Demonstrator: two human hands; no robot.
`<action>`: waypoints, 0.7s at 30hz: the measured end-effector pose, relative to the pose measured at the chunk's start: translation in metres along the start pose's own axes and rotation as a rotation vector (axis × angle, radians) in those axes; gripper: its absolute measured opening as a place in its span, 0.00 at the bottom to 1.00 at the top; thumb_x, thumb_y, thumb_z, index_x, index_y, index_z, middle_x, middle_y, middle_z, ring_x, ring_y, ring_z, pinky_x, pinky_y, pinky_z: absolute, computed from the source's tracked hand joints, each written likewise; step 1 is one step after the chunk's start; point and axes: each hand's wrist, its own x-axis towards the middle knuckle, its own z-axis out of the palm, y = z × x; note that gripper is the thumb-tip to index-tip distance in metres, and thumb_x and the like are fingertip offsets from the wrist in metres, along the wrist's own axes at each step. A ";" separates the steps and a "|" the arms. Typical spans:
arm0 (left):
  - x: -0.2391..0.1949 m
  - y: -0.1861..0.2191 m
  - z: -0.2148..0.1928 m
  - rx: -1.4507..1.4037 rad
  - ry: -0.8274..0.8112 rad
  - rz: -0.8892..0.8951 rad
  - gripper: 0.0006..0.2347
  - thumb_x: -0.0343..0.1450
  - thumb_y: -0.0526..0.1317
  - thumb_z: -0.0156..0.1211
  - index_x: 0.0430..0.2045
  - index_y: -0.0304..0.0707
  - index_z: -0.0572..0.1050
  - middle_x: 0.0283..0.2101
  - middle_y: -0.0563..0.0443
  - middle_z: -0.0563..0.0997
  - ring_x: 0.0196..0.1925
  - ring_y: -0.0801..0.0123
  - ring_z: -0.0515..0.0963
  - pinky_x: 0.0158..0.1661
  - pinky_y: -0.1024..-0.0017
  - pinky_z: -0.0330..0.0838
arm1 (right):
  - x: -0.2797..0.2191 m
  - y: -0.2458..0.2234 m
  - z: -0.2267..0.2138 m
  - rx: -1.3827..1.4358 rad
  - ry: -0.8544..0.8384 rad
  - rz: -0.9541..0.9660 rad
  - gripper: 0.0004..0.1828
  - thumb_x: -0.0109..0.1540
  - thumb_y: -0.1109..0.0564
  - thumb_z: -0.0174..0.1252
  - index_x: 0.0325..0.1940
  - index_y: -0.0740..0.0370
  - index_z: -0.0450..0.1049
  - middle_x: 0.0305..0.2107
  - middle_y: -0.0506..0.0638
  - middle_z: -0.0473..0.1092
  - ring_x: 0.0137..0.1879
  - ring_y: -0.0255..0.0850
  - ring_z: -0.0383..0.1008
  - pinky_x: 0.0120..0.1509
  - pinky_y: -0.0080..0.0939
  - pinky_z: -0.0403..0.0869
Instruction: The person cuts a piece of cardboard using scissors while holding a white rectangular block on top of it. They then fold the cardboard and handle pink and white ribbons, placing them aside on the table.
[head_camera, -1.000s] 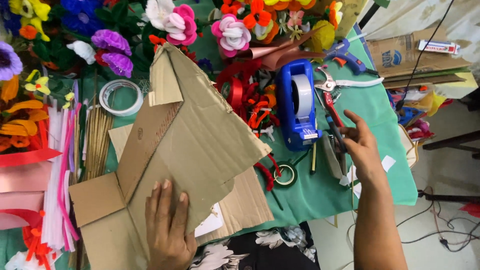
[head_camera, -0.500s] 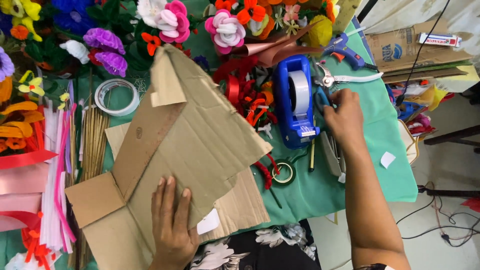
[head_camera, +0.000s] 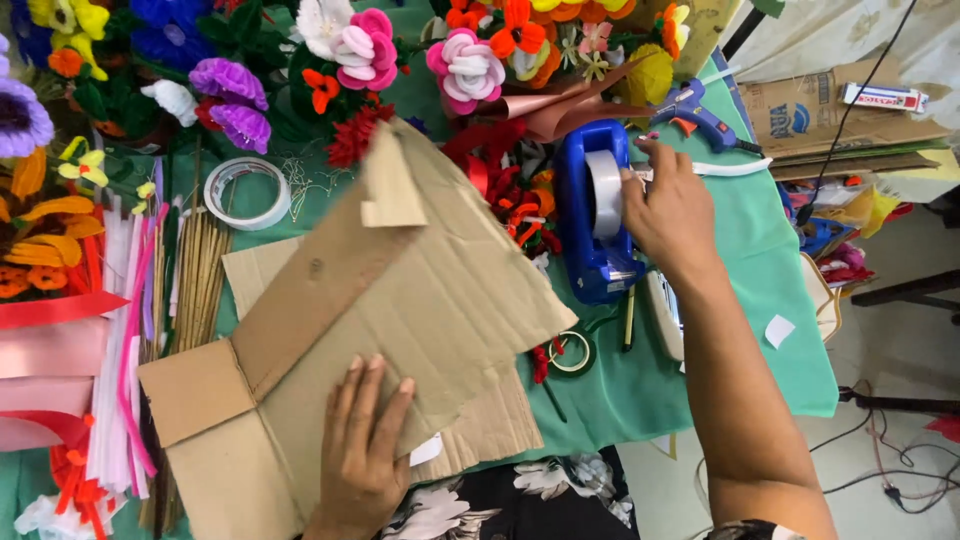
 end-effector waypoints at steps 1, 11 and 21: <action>-0.003 0.001 0.002 0.037 -0.069 -0.012 0.30 0.64 0.30 0.48 0.67 0.38 0.64 0.72 0.31 0.63 0.76 0.37 0.62 0.71 0.42 0.59 | 0.004 -0.012 -0.005 0.002 -0.072 0.022 0.25 0.69 0.47 0.45 0.68 0.57 0.64 0.56 0.67 0.67 0.54 0.68 0.70 0.53 0.68 0.67; -0.007 -0.004 0.007 0.122 -0.322 -0.013 0.43 0.53 0.43 0.75 0.69 0.50 0.63 0.75 0.40 0.59 0.78 0.48 0.55 0.68 0.45 0.57 | 0.037 -0.064 -0.007 -0.374 -0.328 0.087 0.44 0.68 0.27 0.43 0.77 0.58 0.50 0.44 0.68 0.73 0.43 0.70 0.78 0.37 0.67 0.74; -0.008 -0.008 0.012 0.131 -0.347 -0.019 0.45 0.52 0.46 0.76 0.69 0.52 0.62 0.76 0.40 0.56 0.79 0.47 0.53 0.67 0.43 0.56 | 0.076 -0.078 0.011 -0.601 -0.524 0.115 0.50 0.61 0.22 0.53 0.74 0.60 0.55 0.48 0.61 0.74 0.50 0.63 0.79 0.43 0.58 0.80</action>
